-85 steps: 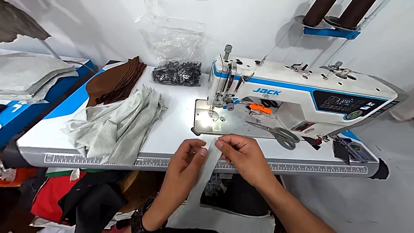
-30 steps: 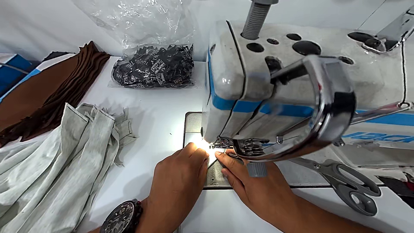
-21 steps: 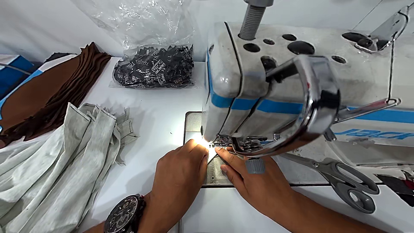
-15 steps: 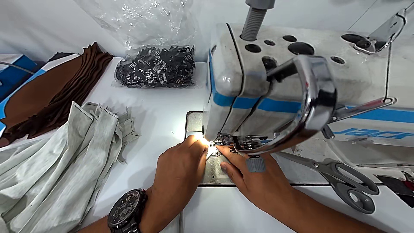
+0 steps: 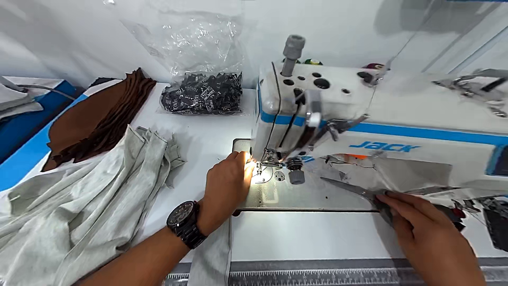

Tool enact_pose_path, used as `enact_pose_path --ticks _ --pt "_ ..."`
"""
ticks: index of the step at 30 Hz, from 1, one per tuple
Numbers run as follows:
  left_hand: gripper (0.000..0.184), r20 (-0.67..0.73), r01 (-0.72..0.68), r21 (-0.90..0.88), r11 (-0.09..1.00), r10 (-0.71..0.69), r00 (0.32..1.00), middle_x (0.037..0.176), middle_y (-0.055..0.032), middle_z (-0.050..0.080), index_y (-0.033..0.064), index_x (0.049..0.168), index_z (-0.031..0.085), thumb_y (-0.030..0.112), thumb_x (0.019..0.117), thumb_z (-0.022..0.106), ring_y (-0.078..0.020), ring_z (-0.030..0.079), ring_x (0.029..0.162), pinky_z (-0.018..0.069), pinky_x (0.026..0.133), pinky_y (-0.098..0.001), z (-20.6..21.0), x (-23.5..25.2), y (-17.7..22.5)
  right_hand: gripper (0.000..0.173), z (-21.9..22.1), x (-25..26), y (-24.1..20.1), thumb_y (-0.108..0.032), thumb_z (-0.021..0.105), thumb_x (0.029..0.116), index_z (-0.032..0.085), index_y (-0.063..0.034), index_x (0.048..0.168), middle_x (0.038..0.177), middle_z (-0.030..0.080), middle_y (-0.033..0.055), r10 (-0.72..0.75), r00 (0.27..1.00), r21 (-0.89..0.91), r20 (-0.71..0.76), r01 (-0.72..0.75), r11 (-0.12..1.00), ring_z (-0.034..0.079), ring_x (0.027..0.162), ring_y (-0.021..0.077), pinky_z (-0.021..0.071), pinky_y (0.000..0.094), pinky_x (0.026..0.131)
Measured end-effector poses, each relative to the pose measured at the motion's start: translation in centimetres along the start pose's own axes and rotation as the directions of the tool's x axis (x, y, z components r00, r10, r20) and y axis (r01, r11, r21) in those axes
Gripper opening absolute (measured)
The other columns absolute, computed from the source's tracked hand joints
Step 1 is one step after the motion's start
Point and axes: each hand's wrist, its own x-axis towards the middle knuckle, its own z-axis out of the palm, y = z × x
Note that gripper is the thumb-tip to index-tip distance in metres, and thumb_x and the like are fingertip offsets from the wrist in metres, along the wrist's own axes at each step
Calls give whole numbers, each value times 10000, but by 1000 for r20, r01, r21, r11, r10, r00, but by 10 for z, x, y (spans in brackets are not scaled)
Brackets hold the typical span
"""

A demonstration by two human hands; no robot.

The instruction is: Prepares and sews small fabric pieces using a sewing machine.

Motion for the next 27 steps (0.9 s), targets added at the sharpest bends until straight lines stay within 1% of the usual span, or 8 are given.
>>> enact_pose_path --ticks 5,8,11,15,17,18,21,27 --pt "257 77 67 -39 997 -63 995 883 -173 666 22 1008 650 279 1005 659 -366 683 801 536 635 -559 -8 -6 10 390 -15 -32 21 -52 507 945 734 -111 1256 1233 701 170 -46 996 -6 73 47 999 674 1135 397 541 616 930" --pt "363 193 230 -20 973 -221 956 935 -223 693 -6 1054 660 353 1006 648 -428 695 925 538 757 -622 -10 1 10 593 -41 -40 11 42 739 825 644 -125 1386 1185 677 198 6 947 37 321 -19 999 678 1035 413 549 657 857" --pt "380 283 324 -154 934 -272 920 957 -226 691 -10 1043 691 366 1001 650 -417 680 942 525 807 -638 -32 -25 9 671 -50 -65 -16 37 831 710 663 -102 1345 1081 670 250 48 951 -129 305 -9 992 680 901 474 550 673 702" --pt "229 276 333 -608 721 -201 940 809 -98 648 37 1038 711 256 1025 643 -183 564 654 473 602 -367 -71 -114 16 612 -42 -123 -37 5 740 766 631 -36 1367 1101 717 221 -20 979 80 203 4 997 721 869 418 572 638 695" --pt "194 286 361 -802 476 -224 932 822 -56 663 72 1077 715 238 1032 627 -116 573 631 495 577 -278 -77 -154 21 625 -34 -150 -57 -28 714 841 552 -18 1445 1138 715 112 -36 976 545 217 -90 833 725 918 235 633 435 766" --pt "181 296 371 -861 349 -250 922 817 -60 659 65 1081 717 213 1032 624 -117 579 623 511 574 -268 -78 -169 26 662 -28 -162 -75 -71 742 865 494 -7 1475 1135 710 84 -82 971 785 227 -132 605 724 923 196 640 378 766" --pt "125 252 318 -931 179 -314 915 776 -81 667 57 1038 735 146 1001 656 -113 582 604 495 548 -230 -85 -208 42 796 -10 -190 -138 -458 838 821 475 -143 1455 1143 684 7 -322 910 965 263 -242 105 680 1031 174 600 385 891" --pt "92 102 206 -952 228 -398 912 820 -68 714 93 981 803 91 895 771 -113 588 647 482 584 -218 -97 -239 62 672 -11 -196 -211 -432 817 856 570 13 1294 882 697 21 -364 860 925 357 -273 264 665 715 95 574 257 584"
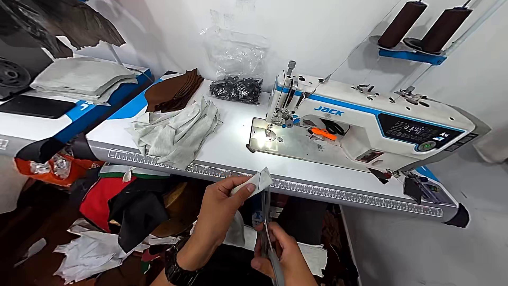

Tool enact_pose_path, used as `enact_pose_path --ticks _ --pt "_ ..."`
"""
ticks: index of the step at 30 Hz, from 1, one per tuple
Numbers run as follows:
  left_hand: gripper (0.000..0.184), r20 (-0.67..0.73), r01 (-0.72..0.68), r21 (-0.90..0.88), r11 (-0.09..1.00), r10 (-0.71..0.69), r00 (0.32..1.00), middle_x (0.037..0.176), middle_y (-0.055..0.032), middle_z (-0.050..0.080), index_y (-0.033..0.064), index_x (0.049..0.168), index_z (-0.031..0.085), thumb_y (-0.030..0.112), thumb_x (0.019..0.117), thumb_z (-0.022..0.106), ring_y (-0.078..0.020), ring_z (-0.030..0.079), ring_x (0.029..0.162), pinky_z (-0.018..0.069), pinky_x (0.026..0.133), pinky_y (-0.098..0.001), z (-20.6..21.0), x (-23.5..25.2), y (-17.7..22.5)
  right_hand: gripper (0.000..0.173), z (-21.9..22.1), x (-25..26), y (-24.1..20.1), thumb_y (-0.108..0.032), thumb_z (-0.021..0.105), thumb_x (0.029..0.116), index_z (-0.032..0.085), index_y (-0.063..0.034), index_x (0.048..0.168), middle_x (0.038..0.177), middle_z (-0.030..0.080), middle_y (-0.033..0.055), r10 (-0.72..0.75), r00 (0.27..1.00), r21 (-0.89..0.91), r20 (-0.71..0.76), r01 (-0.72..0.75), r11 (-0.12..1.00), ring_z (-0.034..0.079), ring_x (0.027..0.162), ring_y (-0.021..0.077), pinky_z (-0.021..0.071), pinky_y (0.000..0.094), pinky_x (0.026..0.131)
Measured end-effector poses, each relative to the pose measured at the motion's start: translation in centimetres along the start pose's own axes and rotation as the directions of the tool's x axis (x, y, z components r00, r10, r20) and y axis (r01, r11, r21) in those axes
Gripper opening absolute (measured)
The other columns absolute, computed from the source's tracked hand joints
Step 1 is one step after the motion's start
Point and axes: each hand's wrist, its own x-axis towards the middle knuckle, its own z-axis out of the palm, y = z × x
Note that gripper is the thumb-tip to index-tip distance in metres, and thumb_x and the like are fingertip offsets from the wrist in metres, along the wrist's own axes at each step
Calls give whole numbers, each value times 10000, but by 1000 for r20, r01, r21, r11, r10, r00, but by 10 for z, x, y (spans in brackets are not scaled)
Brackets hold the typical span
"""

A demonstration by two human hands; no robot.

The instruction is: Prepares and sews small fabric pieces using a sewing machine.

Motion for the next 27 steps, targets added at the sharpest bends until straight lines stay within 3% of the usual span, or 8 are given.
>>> enact_pose_path --ticks 2,8,16,23,27 --pt "137 -24 -49 44 998 50 998 904 -52 755 115 1032 814 105 907 761 -130 657 721 543 651 -240 -1 -3 1 710 0 8 -7 -489 810 843 582 10 1293 880 682 3 -25 1000 -65 -14 24 998 651 716 78 566 236 578" --pt "181 -1 -124 109 986 125 992 1021 -16 749 167 1098 816 178 940 729 -156 699 874 594 737 -286 2 -5 -10 704 11 27 -13 -505 784 862 581 25 1278 888 666 -2 -93 992 -69 -84 87 994 640 735 69 566 224 605" --pt "216 25 -40 42 998 39 999 1048 -40 740 139 1147 800 166 970 679 -151 680 844 571 723 -253 4 -5 -9 626 13 29 -9 -479 772 884 603 20 1222 833 664 -3 -110 988 -90 -111 100 991 612 674 49 527 206 563" --pt "202 7 50 -56 997 -50 999 942 -70 730 101 1129 798 136 981 666 -118 576 669 471 596 -213 3 -4 -6 494 15 25 -5 -351 818 881 647 10 1171 719 648 7 -90 983 -85 -158 78 993 593 559 68 517 233 475" --pt "188 40 76 -37 996 -75 996 996 -57 736 92 1102 803 135 973 672 -126 626 752 516 663 -225 -2 -3 -6 459 15 21 -6 -292 842 862 653 -1 1163 687 643 6 -29 985 -64 -171 18 998 601 521 83 531 256 439"
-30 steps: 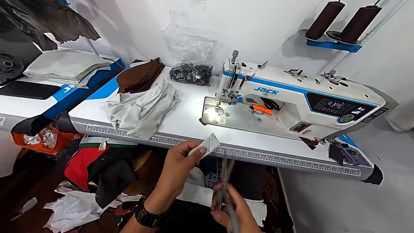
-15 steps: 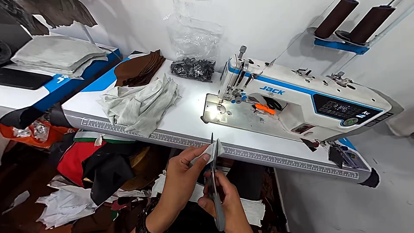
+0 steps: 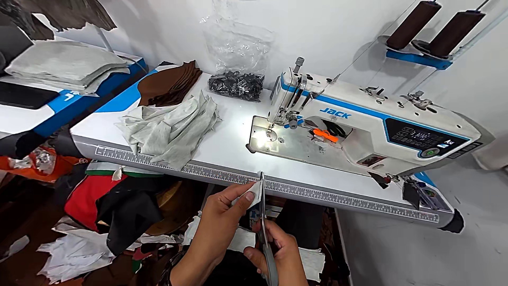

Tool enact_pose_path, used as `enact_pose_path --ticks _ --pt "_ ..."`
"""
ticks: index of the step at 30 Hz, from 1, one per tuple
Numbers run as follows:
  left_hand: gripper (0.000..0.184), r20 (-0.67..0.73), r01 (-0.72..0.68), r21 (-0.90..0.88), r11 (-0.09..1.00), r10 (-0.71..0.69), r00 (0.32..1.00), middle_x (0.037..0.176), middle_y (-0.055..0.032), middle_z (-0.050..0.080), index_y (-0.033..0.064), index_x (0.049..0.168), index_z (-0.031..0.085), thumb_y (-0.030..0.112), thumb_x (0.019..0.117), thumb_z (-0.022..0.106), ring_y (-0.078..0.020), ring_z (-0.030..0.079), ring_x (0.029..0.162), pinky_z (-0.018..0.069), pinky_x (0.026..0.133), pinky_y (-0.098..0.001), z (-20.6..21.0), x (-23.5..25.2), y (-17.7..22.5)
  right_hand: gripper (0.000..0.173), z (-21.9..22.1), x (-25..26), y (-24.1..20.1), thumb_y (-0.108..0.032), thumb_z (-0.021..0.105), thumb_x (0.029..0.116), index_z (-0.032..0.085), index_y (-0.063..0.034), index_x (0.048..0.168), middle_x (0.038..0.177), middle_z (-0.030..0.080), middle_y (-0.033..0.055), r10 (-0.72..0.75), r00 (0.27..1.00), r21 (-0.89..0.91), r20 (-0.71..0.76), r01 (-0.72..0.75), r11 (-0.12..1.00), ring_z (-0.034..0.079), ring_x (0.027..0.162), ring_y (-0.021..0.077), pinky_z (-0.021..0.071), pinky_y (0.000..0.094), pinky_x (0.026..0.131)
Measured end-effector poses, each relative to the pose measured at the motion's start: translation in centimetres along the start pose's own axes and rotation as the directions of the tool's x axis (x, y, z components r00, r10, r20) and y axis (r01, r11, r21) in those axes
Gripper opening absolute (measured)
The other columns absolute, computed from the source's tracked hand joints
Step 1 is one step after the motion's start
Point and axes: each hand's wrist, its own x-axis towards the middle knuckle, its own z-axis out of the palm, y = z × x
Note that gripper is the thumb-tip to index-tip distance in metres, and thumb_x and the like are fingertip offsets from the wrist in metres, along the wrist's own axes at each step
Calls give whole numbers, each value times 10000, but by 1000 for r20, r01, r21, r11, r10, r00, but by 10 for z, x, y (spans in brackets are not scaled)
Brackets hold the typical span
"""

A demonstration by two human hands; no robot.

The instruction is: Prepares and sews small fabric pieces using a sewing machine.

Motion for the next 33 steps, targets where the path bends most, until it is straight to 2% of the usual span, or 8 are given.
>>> enact_pose_path --ticks 6,10,15,18,21,25,29,33 --pt "196 -37 1 -93 996 -5 999 903 -93 723 55 1097 787 126 1006 628 -119 610 687 505 621 -220 -6 -1 2 637 -76 32 -6 -204 816 847 534 -49 1397 991 760 28 -54 974 -410 -219 -41 911 743 791 171 643 390 652" --pt "161 -8 -1 -151 989 0 1000 860 -124 704 17 975 741 110 1001 612 -136 645 709 542 651 -234 -7 -1 3 412 -151 74 -15 -10 713 881 651 -25 1288 948 710 233 -146 940 -815 -307 -181 551 688 789 436 532 681 681" --pt "69 -51 -102 -77 992 99 994 923 -88 737 56 848 787 108 882 758 -139 696 843 590 752 -262 -4 -1 -5 237 -192 111 -10 60 677 898 759 27 1118 1234 667 297 -141 959 -923 -248 -189 334 603 1165 542 470 740 940" --pt "40 -166 -117 -113 987 98 981 831 -90 703 46 785 775 25 806 802 -139 670 773 583 700 -253 0 4 -10 181 -147 96 -32 -48 672 946 735 -7 1111 1120 684 203 -325 923 -860 -207 -13 511 671 1001 387 568 580 797" --pt "179 -236 -89 -266 960 24 971 753 -102 690 26 733 669 -93 752 802 -131 669 691 589 644 -263 12 8 -10 205 -60 59 -37 -206 791 892 709 -98 1046 906 704 7 -303 947 -317 -102 258 913 675 718 84 594 267 601" --pt "131 -52 11 -343 939 -31 998 802 -98 693 41 765 698 17 797 822 -128 678 702 601 664 -266 19 -2 -5 496 4 49 -23 -337 902 778 603 -68 1068 1000 633 39 -298 949 -42 -103 295 955 662 835 85 618 252 712" --pt "139 120 -135 -65 989 142 982 1002 -96 735 40 927 788 143 957 700 -147 697 900 591 826 -283 2 -6 -3 135 -5 56 -26 -93 795 871 687 -37 928 860 679 43 -315 931 10 -186 322 947 666 710 97 601 244 636" --pt "147 68 -221 -2 975 221 973 947 -67 716 85 1028 727 141 1020 590 -142 690 895 585 866 -320 -4 -7 0 66 -23 55 -34 -118 752 920 721 -78 962 1004 707 50 -188 978 188 -84 201 961 687 872 118 608 270 769"
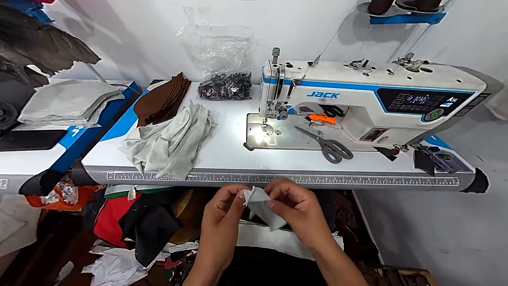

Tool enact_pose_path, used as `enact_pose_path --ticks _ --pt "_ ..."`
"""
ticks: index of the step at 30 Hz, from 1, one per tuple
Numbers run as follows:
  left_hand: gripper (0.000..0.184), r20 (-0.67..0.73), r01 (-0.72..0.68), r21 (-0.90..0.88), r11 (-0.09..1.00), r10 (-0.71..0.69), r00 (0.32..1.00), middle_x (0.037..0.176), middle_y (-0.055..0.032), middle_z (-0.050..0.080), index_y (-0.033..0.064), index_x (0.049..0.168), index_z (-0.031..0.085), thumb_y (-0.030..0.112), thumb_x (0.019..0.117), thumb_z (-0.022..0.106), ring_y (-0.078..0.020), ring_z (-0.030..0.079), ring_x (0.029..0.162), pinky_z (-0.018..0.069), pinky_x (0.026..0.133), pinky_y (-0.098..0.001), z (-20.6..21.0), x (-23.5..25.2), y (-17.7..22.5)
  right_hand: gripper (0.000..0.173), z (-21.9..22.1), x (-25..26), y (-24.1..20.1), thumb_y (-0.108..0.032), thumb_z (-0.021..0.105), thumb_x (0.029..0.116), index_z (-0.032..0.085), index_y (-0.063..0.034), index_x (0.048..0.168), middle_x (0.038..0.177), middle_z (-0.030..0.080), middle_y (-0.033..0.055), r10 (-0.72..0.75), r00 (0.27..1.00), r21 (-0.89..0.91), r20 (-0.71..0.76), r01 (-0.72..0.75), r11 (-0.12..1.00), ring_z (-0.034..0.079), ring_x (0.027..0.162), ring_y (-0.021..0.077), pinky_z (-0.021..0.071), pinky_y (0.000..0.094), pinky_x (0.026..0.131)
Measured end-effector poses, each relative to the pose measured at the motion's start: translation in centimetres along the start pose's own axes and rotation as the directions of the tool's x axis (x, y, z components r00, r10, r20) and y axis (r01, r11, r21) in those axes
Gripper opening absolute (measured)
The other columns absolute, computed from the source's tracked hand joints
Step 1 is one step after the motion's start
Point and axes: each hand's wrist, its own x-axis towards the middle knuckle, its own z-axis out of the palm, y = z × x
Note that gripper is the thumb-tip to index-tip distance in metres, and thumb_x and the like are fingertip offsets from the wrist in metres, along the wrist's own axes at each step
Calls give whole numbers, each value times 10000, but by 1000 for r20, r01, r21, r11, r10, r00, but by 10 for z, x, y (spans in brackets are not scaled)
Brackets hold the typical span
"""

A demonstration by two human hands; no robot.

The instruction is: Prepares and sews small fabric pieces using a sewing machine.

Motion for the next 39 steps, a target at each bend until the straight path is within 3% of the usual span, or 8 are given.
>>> enact_pose_path --ticks 4,7,10,14,17,21,26,39 --pt "208 82 202 -102 974 -194 978 878 -87 683 69 1024 652 179 1077 484 -130 678 771 597 738 -298 0 0 8 61 3 -1 -9 -89 684 953 634 -86 988 936 679 56 341 931 411 131 -364 836 671 884 107 573 311 851" --pt "255 124 285 -255 924 -261 957 595 33 497 102 906 599 180 1090 439 2 436 464 388 449 -139 7 -1 12 69 6 -3 -9 -99 609 998 612 -90 1066 970 676 75 362 922 443 137 -384 810 686 915 138 581 349 883" --pt "258 78 223 -283 933 -209 975 597 38 492 115 859 635 186 1068 500 -12 459 505 424 508 -164 5 0 8 163 8 -5 -7 -116 619 1001 634 -102 1162 932 690 75 290 956 299 34 -287 910 693 857 134 596 328 821" --pt "244 69 214 -297 931 -203 977 997 -131 714 54 997 686 220 1068 522 -182 709 932 592 888 -368 0 0 4 158 11 -8 2 -233 686 994 705 -88 1054 748 671 -15 -100 993 -276 -59 80 958 619 637 45 531 195 577" --pt "285 -2 106 -152 983 -108 994 819 -66 679 84 964 641 241 1099 445 -107 678 719 599 693 -271 7 -3 1 219 6 -7 4 -293 688 994 723 -99 900 705 643 -59 -275 961 -474 -20 233 849 564 602 -15 479 150 542" --pt "283 3 -132 116 984 133 991 642 16 569 126 912 603 274 1105 458 -34 505 473 434 431 -160 6 -3 -7 211 -5 -2 -4 -269 607 1040 699 -123 918 724 646 -44 -240 969 -415 -66 192 890 590 607 26 503 172 549" --pt "266 13 -162 225 961 163 987 698 22 611 138 877 689 252 1065 539 -53 560 587 479 552 -179 -3 4 -10 278 -1 0 -7 -289 499 1092 640 -101 942 715 672 16 -46 998 -214 -38 37 976 636 580 89 551 209 539" --pt "275 -16 -66 208 976 71 997 788 6 601 140 844 707 257 1047 563 -87 566 685 474 601 -214 -9 6 -9 133 -9 1 14 -230 723 962 696 -103 989 980 701 33 84 984 10 160 -87 996 677 891 109 584 274 804"
